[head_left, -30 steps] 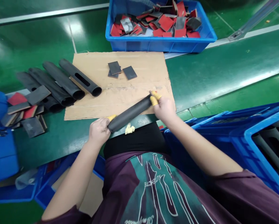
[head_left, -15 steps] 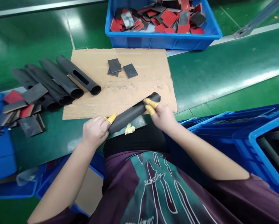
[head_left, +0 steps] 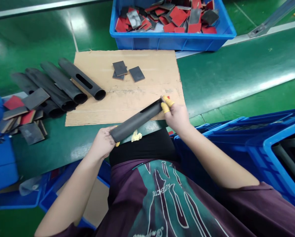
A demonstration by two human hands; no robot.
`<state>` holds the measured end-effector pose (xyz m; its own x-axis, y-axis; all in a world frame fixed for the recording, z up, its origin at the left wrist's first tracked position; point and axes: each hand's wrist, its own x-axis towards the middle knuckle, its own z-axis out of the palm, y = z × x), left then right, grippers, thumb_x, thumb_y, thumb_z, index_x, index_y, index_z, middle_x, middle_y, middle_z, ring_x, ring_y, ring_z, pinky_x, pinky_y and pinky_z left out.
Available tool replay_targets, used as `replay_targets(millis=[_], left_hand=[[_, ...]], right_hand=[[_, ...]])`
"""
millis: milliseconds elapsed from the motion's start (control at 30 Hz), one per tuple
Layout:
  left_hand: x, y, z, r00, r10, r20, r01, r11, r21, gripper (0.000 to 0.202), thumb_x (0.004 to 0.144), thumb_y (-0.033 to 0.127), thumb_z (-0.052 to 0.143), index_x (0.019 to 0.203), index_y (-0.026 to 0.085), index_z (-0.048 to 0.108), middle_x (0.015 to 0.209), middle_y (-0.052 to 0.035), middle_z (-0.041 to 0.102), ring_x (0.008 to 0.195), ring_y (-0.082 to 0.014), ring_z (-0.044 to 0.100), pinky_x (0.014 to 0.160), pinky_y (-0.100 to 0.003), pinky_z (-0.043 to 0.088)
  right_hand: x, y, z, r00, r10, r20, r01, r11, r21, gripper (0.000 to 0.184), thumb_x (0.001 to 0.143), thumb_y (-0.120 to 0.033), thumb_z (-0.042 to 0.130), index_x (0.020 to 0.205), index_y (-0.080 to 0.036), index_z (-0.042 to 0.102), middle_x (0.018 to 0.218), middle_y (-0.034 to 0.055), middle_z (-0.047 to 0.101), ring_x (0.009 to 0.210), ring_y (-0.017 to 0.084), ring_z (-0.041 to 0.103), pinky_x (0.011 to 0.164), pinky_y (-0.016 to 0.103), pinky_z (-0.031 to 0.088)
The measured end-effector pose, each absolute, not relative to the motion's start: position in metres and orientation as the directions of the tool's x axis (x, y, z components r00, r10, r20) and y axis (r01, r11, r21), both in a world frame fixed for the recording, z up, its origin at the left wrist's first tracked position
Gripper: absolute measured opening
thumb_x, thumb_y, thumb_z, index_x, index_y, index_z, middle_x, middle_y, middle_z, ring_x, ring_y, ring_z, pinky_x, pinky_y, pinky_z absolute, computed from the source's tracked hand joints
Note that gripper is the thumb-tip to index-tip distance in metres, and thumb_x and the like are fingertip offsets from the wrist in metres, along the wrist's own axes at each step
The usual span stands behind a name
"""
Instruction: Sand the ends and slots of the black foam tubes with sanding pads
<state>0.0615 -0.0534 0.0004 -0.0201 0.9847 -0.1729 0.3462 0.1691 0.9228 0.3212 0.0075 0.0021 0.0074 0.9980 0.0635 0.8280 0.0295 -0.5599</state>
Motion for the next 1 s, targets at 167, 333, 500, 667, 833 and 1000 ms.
replay_targets(millis=[167,333,500,667,833,1000], left_hand=[[0.062,-0.056,0.004,0.05,0.98,-0.195,0.408,0.158,0.899,0.031,0.061,0.021,0.056,0.081,0.018,0.079,0.072,-0.0051,0.075,0.075,-0.0265,0.073,0.073,-0.037,0.063],[0.062,-0.059,-0.001,0.067,0.99,-0.128,0.493,0.079,0.867,0.038,0.063,0.018,0.053,0.091,0.017,0.078,0.085,-0.006,0.079,0.084,-0.0266,0.076,0.085,-0.038,0.062],[0.062,-0.059,-0.001,0.065,0.99,-0.125,0.535,0.071,0.842,0.033,0.063,0.02,0.052,0.085,0.017,0.076,0.078,-0.006,0.078,0.077,-0.0261,0.075,0.081,-0.038,0.063],[0.065,-0.061,-0.003,0.097,0.991,-0.09,0.534,0.025,0.845,0.034,0.067,0.02,0.049,0.089,0.017,0.075,0.081,-0.0062,0.079,0.08,-0.0241,0.075,0.076,-0.033,0.061],[0.061,-0.064,-0.008,0.159,0.98,0.123,0.839,-0.2,0.506,0.023,0.07,0.019,0.049,0.076,0.02,0.071,0.065,-0.0055,0.072,0.061,-0.0217,0.068,0.055,-0.029,0.051],[0.061,-0.063,-0.005,0.417,0.842,0.342,0.891,-0.452,0.027,0.016,0.065,0.011,0.052,0.056,0.023,0.056,0.048,-0.0025,0.055,0.048,-0.0173,0.055,0.047,-0.029,0.035]], right_hand=[[0.313,-0.008,0.012,-0.239,0.97,-0.048,0.83,0.178,-0.528,0.046,0.098,-0.038,0.052,0.138,-0.02,0.067,0.097,0.0121,0.081,0.088,0.031,0.078,0.085,0.044,0.063],[0.328,0.009,0.007,-0.014,1.0,0.009,0.84,0.017,-0.543,0.041,0.098,-0.03,0.051,0.135,-0.021,0.069,0.109,0.0106,0.08,0.099,0.031,0.076,0.09,0.043,0.061],[0.303,-0.018,0.009,-0.296,0.954,-0.041,0.828,0.235,-0.509,0.044,0.099,-0.04,0.052,0.135,-0.021,0.069,0.097,0.0113,0.081,0.082,0.027,0.077,0.078,0.037,0.061],[0.321,0.001,0.002,-0.142,0.988,0.058,0.896,0.153,-0.417,0.042,0.098,-0.034,0.052,0.134,-0.022,0.069,0.1,0.0115,0.081,0.086,0.029,0.077,0.081,0.04,0.061],[0.333,0.026,-0.007,0.014,0.994,0.111,0.855,0.046,-0.516,0.044,0.097,-0.029,0.047,0.133,-0.018,0.07,0.105,0.0123,0.08,0.094,0.031,0.077,0.087,0.043,0.061],[0.339,0.041,0.0,-0.06,0.998,0.029,0.881,0.067,-0.468,0.037,0.095,-0.035,0.057,0.125,-0.024,0.075,0.097,0.0101,0.081,0.093,0.034,0.077,0.084,0.047,0.061]])
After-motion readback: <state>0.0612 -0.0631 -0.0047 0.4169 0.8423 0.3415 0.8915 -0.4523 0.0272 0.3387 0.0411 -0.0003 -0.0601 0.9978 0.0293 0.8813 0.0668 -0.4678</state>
